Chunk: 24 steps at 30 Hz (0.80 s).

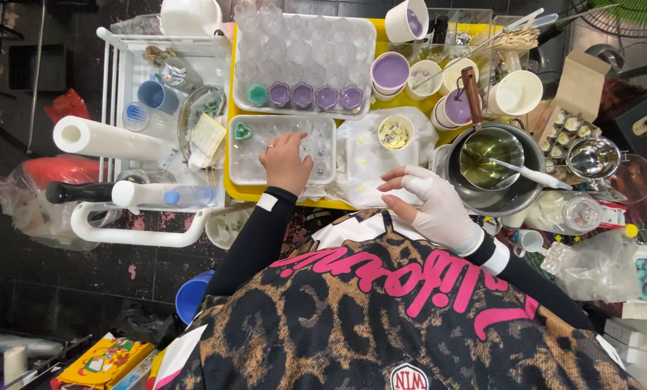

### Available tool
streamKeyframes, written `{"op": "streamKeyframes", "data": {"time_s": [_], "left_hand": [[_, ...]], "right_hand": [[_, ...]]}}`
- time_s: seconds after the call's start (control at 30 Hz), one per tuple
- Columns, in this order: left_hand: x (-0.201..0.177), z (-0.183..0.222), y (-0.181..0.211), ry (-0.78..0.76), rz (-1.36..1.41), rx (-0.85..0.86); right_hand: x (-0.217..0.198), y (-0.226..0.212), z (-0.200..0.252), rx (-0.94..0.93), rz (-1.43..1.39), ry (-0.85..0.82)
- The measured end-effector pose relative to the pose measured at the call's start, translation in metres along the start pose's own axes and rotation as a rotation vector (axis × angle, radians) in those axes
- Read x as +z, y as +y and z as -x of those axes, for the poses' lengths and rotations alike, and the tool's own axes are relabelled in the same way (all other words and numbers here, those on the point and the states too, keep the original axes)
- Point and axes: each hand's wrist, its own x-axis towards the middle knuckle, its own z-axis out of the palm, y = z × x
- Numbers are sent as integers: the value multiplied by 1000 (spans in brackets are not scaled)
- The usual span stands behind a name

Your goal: Preparing scented wax components and mixing fragrance oil into a wax pot.

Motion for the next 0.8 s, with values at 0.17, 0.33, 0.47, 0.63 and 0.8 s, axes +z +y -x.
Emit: {"op": "streamKeyframes", "data": {"time_s": [0.17, 0.33, 0.47, 0.63, 0.8], "left_hand": [[10, 1, -3, -9, -31, -9], [12, 5, -3, 34, -55, 13], [10, 8, -1, 39, -64, 39], [6, 11, 1, 69, -38, 67], [3, 6, 11, 175, 21, 159]], "right_hand": [[-2, -1, 6, 44, 2, 35], [0, 1, 10, 59, 6, 52], [1, -1, 9, 43, 0, 65], [5, -2, 8, 35, -27, 96], [13, 3, 14, 168, 31, 97]]}}
